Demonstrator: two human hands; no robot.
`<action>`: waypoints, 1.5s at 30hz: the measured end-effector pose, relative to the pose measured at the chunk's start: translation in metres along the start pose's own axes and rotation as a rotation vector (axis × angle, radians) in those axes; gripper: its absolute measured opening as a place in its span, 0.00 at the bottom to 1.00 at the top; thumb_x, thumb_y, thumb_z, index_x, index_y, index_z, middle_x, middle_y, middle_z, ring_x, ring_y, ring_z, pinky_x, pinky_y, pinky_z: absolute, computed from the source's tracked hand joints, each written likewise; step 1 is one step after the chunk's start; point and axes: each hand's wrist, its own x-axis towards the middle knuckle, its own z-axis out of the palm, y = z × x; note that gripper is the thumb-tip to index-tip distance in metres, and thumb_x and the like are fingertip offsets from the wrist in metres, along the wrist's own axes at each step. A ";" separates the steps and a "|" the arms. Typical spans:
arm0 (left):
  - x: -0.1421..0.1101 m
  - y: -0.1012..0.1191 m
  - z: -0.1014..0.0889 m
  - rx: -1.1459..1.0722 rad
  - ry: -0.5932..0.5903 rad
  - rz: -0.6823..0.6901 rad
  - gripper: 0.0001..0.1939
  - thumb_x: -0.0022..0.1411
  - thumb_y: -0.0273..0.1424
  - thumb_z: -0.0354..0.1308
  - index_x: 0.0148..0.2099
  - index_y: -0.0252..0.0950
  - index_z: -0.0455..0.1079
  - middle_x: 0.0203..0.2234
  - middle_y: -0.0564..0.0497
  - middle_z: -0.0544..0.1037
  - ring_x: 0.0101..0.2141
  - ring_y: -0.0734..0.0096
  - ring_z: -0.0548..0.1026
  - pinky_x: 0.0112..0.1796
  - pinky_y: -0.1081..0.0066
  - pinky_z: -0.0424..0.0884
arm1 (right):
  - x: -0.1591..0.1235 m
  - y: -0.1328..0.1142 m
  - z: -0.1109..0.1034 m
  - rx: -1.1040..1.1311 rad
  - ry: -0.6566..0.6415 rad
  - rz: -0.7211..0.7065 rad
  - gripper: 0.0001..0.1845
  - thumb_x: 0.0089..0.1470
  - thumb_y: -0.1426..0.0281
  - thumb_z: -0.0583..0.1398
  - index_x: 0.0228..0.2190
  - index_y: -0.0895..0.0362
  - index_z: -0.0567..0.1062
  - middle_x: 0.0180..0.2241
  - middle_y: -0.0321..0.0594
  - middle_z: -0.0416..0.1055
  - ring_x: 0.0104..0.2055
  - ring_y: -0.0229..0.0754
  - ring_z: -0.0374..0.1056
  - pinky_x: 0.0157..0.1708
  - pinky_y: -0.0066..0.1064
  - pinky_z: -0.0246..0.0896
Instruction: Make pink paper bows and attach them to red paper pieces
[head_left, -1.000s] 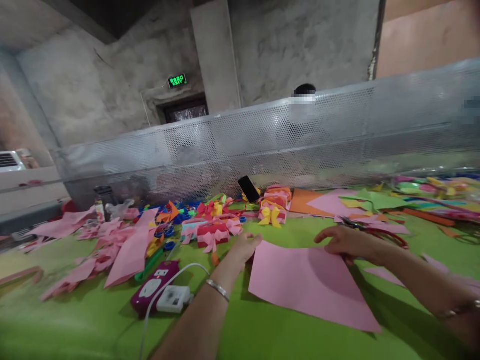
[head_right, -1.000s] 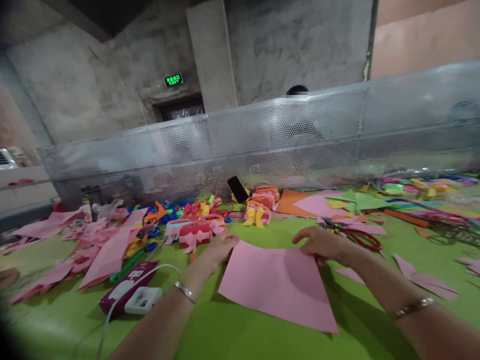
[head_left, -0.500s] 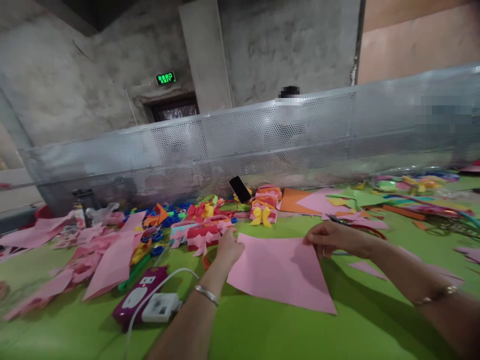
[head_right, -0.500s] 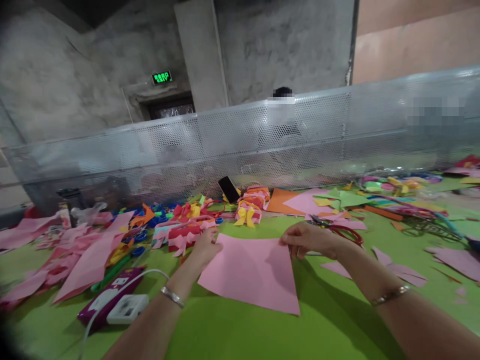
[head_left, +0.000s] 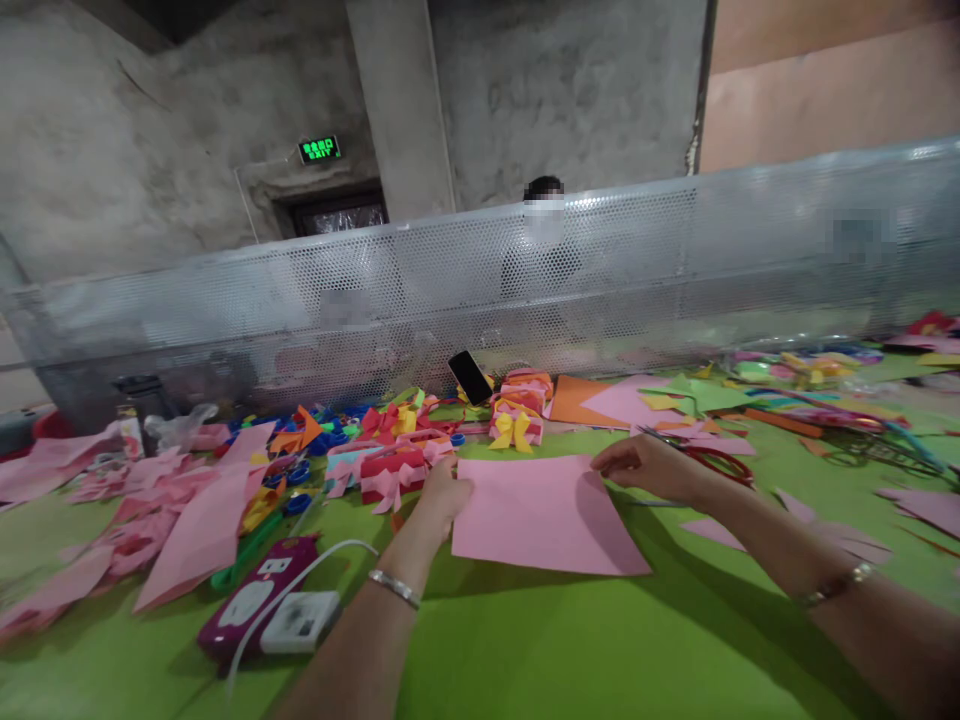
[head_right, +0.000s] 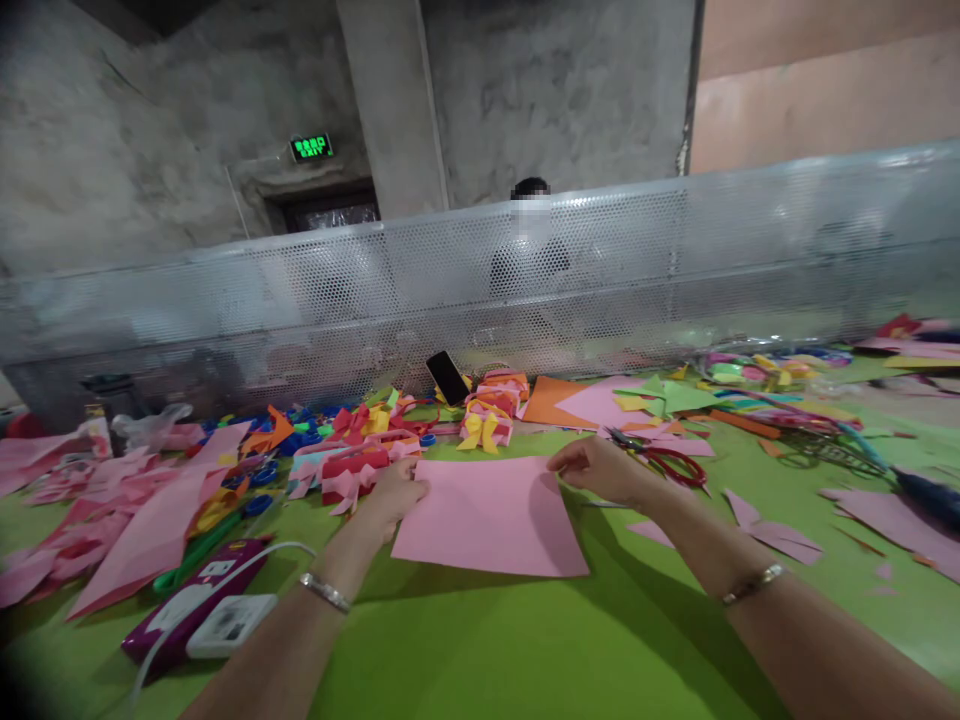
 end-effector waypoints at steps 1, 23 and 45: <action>-0.002 0.001 0.000 0.014 -0.018 -0.002 0.14 0.47 0.17 0.53 0.39 0.30 0.69 0.29 0.46 0.78 0.26 0.71 0.74 0.25 0.76 0.66 | 0.001 -0.001 0.001 -0.068 0.047 -0.014 0.16 0.45 0.68 0.58 0.37 0.59 0.78 0.41 0.46 0.75 0.43 0.50 0.70 0.46 0.40 0.63; -0.023 0.003 0.016 0.498 -0.023 0.140 0.09 0.48 0.26 0.56 0.19 0.36 0.60 0.15 0.56 0.61 0.21 0.75 0.62 0.23 0.73 0.52 | -0.036 -0.063 0.037 0.369 -0.832 -0.427 0.33 0.53 0.47 0.50 0.45 0.59 0.75 0.43 0.49 0.74 0.48 0.49 0.69 0.51 0.40 0.59; -0.014 -0.008 0.026 0.253 -0.194 0.200 0.08 0.53 0.30 0.55 0.27 0.36 0.75 0.21 0.54 0.75 0.23 0.75 0.68 0.23 0.76 0.59 | -0.031 -0.045 0.097 -0.229 -0.290 -0.719 0.35 0.58 0.58 0.50 0.62 0.53 0.42 0.64 0.41 0.35 0.65 0.50 0.29 0.61 0.48 0.35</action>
